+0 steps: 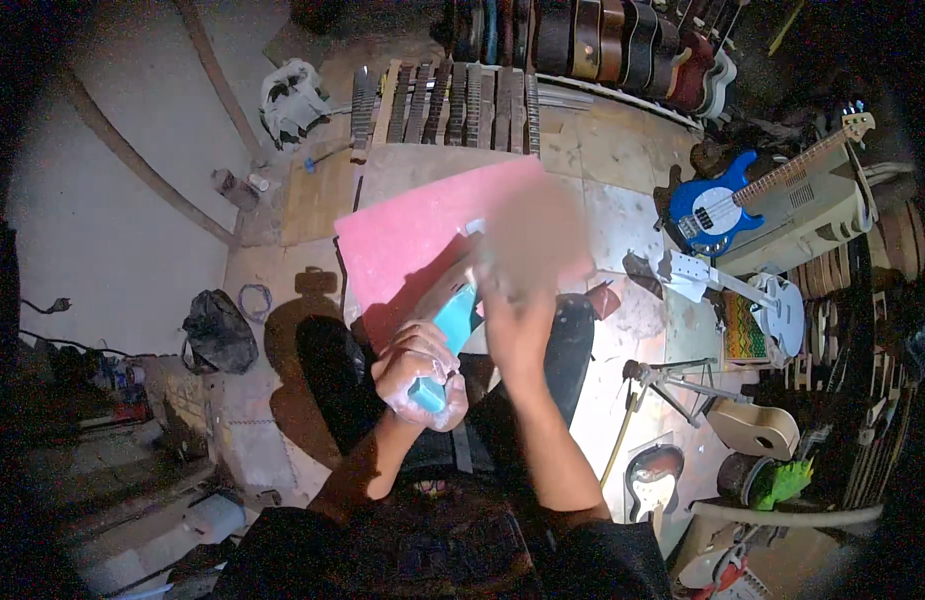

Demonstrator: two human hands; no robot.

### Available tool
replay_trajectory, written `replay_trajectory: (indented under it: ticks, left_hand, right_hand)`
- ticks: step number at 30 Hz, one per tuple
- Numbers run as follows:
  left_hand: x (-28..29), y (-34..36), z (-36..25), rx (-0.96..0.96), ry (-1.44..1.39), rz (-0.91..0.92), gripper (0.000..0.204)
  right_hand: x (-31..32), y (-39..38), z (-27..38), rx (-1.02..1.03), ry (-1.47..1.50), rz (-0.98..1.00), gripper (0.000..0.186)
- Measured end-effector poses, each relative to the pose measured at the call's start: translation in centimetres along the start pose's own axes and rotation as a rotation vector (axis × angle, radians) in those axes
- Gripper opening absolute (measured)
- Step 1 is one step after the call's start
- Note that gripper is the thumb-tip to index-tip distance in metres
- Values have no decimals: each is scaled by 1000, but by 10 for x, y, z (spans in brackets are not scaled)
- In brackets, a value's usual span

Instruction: The person marks points on a teal guitar body using a marker and a small rectangular template, then rubs a small block over a specific area on the body.

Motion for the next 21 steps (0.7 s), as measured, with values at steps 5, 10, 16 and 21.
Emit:
replay_trajectory:
  ticks: [5, 10, 16, 21]
  left_hand:
    - [1, -3, 1, -30, -3, 17, 27]
    - [-3, 3, 2, -35, 46, 18, 20]
    - [0, 0, 2, -30, -6, 3, 21]
    - [0, -3, 1, -23, -18, -21, 23]
  right_hand:
    - [-1, -16, 9, 286, -303, 40, 26]
    - [-1, 0, -16, 7, 0, -19, 26]
    - [-1, -2, 9, 186, -191, -60, 26]
    - [3, -15, 3, 207, -270, -26, 24]
Point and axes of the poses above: each hand's wrist, its own y-axis towards the middle knuckle, its own x-axis out of the back of the hand, z = x × y, the point moved 9 cm from there along y, towards the middle knuckle, and after that the axes turned 2 degrees about z, right-handed, at the moved point
